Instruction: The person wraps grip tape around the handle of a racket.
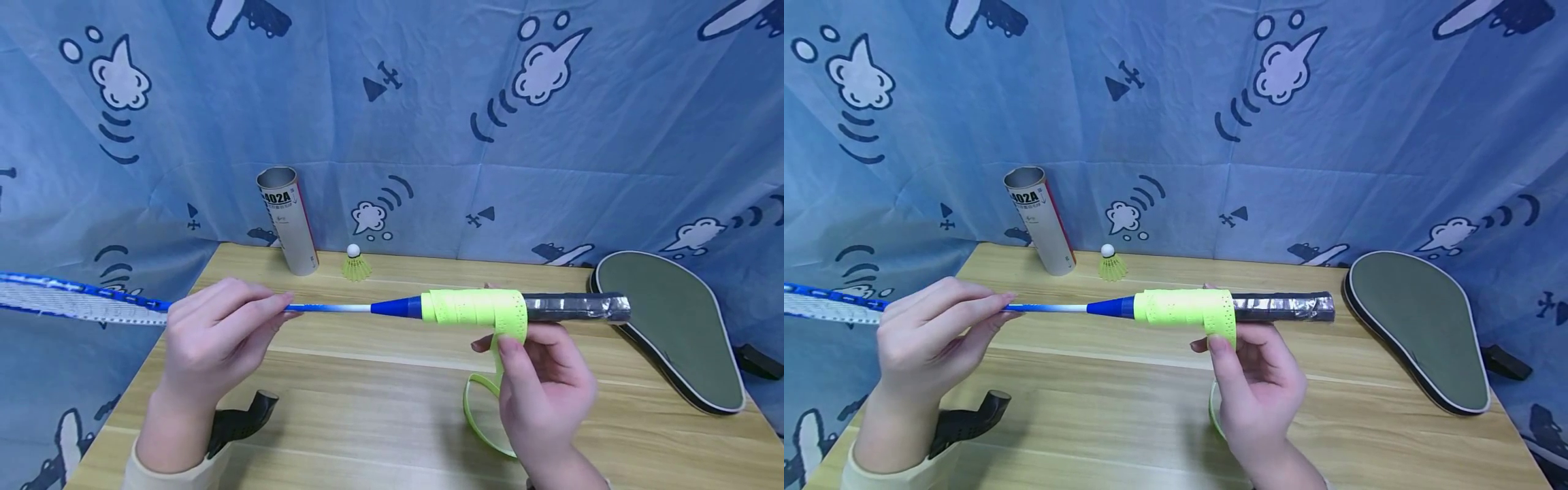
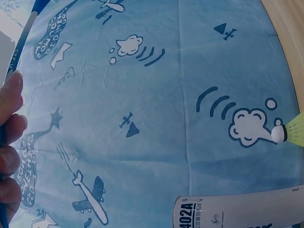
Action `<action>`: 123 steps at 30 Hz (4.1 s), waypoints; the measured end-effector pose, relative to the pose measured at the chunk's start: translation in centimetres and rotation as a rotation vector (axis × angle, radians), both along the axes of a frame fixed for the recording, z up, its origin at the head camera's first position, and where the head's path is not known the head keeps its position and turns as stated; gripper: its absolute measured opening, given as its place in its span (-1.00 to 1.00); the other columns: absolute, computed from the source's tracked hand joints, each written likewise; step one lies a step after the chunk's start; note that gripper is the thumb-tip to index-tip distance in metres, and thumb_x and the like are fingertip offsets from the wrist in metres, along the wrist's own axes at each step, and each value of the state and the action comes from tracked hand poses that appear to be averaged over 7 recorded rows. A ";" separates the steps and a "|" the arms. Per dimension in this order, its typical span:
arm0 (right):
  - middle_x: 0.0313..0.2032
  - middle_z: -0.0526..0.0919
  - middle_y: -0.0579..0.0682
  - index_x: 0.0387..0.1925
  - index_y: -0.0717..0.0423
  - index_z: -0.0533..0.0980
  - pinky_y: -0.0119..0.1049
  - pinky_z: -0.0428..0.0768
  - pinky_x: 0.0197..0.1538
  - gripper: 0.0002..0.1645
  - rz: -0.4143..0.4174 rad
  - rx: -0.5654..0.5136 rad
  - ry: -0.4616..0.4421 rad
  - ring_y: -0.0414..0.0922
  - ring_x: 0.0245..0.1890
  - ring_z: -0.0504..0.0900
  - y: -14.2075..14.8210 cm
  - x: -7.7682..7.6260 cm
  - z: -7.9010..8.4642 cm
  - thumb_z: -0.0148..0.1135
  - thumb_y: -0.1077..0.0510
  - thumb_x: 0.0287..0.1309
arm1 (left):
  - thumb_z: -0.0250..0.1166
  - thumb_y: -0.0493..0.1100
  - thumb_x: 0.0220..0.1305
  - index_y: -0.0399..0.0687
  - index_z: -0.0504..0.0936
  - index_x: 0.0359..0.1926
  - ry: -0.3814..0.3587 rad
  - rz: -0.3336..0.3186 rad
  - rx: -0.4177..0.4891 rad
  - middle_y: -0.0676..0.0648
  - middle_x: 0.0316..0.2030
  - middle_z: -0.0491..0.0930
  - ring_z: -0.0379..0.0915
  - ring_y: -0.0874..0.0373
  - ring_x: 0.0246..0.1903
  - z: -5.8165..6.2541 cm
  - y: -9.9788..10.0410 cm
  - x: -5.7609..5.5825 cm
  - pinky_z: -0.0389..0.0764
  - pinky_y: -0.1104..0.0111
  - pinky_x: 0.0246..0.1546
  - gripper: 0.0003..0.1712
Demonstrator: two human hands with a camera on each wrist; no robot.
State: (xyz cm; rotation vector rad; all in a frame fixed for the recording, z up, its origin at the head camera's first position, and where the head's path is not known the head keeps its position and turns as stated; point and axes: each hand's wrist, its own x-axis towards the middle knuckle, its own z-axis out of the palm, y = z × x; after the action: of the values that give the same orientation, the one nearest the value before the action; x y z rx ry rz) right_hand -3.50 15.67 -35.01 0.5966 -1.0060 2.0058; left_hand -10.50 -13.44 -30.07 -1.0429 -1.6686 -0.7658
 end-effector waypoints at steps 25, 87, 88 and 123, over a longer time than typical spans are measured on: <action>-0.21 0.73 0.37 -0.36 0.74 0.50 -0.18 0.74 -0.23 -0.94 -0.004 -0.049 0.021 0.12 -0.23 0.74 -0.1 0.0 0.4 0.21 0.69 0.07 | 0.46 -0.01 0.33 -0.21 0.77 -0.57 0.155 0.061 0.186 -0.13 -0.67 0.49 0.26 -0.03 -0.67 0.4 0.6 -0.4 0.28 0.25 -0.58 -0.58; -0.27 0.72 0.33 -0.36 0.75 0.49 -0.19 0.73 -0.22 -0.92 -0.004 -0.060 0.024 0.10 -0.31 0.73 -0.1 -0.1 0.2 0.17 0.74 0.05 | 0.30 -0.01 0.48 -0.16 0.85 -0.34 0.035 0.191 -0.039 -0.09 -0.58 0.65 0.41 -0.08 -0.58 0.4 -0.2 0.1 0.29 0.14 -0.49 -0.63; -0.28 0.73 0.33 -0.36 0.75 0.49 -0.20 0.73 -0.22 -0.93 -0.014 -0.065 0.016 0.09 -0.32 0.73 -0.1 -0.1 0.2 0.19 0.73 0.04 | 0.29 0.00 0.48 -0.15 0.85 -0.31 0.031 0.208 -0.043 -0.10 -0.57 0.66 0.43 -0.10 -0.55 0.3 -0.2 0.1 0.29 0.11 -0.45 -0.63; -0.33 0.72 0.26 -0.41 0.65 0.47 -0.22 0.72 -0.28 -0.91 -0.004 -0.044 -0.113 0.04 -0.50 0.71 0.5 0.1 0.0 0.10 0.73 0.13 | 0.29 0.06 0.49 -0.17 0.86 -0.30 -0.051 0.155 -0.118 0.07 -0.71 0.37 0.05 0.23 -0.73 0.6 -0.9 0.5 0.00 0.50 -0.67 -0.58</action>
State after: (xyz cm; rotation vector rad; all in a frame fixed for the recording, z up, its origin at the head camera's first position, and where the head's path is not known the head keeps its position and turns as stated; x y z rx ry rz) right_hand -3.35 16.15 -35.02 0.4612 -1.0261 2.0718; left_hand -10.03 -14.33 -29.48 -0.9685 -1.8332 -0.6033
